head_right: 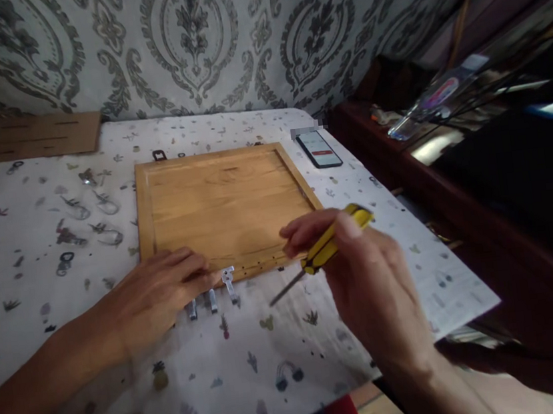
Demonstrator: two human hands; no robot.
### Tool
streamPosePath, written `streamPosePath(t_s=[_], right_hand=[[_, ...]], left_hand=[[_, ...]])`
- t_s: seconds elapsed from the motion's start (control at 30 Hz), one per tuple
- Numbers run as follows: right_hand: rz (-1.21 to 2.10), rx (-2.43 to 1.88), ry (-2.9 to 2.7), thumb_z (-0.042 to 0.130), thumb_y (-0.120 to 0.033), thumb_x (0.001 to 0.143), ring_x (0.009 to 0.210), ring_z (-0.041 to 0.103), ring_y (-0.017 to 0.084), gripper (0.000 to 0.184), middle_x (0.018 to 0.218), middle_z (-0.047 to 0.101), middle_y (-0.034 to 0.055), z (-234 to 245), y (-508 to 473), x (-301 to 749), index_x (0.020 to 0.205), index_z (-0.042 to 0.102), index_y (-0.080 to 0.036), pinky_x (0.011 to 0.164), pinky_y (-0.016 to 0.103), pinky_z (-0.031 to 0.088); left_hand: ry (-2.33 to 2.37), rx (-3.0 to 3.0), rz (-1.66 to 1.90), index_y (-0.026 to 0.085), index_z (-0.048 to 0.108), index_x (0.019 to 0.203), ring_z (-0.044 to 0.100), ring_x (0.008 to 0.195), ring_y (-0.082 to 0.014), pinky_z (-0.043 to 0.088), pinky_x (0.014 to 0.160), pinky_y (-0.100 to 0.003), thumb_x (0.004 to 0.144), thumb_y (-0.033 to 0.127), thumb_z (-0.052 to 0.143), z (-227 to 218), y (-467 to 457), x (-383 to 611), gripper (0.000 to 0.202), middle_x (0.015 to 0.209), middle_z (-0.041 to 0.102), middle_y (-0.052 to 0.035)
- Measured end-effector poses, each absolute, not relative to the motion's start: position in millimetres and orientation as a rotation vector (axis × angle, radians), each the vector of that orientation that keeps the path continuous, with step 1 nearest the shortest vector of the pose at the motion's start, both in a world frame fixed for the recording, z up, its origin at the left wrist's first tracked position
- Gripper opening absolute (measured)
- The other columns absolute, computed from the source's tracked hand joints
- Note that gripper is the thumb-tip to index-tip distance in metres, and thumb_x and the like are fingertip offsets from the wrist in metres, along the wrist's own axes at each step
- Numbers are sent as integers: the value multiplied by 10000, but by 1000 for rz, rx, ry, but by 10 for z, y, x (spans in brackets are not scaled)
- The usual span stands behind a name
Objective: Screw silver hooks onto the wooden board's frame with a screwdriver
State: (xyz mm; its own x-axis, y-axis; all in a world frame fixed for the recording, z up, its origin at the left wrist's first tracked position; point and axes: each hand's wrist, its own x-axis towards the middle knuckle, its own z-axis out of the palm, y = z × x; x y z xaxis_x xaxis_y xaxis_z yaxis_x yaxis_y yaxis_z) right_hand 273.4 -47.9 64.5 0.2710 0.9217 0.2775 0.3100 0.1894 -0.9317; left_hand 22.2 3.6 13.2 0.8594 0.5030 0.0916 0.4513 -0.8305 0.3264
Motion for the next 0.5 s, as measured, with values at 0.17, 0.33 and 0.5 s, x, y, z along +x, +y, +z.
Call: streamPosePath(t_s=[0.17,0.33,0.5], right_hand=[[636,-1224,-1199,643,-634,964,533,518,134,464,775,649,52,648,-438,2636,780,753,-223,417,291,351],[649,-1175,-1312,617,-572,1009,559,562,128,398,859,657,43,402,-413,2589,858,717,-218,474,295,443],[664,-1288,-1376,568,-711,970,549,543,137,543,777,640,51,312,-369,2578,826,685,-201,482,297,456]], left_hand=[[705,2742,289,209,671,1196,605,1072,-242,480,862,-365,935,-8,512,129,35,224,375,1151,661,-70],[724,2742,274,217,682,1161,617,1041,-222,486,841,-350,982,-2,497,158,30,241,338,1119,662,-61],[745,2763,282,216,690,1139,617,1036,-220,477,848,-355,1019,46,508,145,33,266,277,1126,684,-57]])
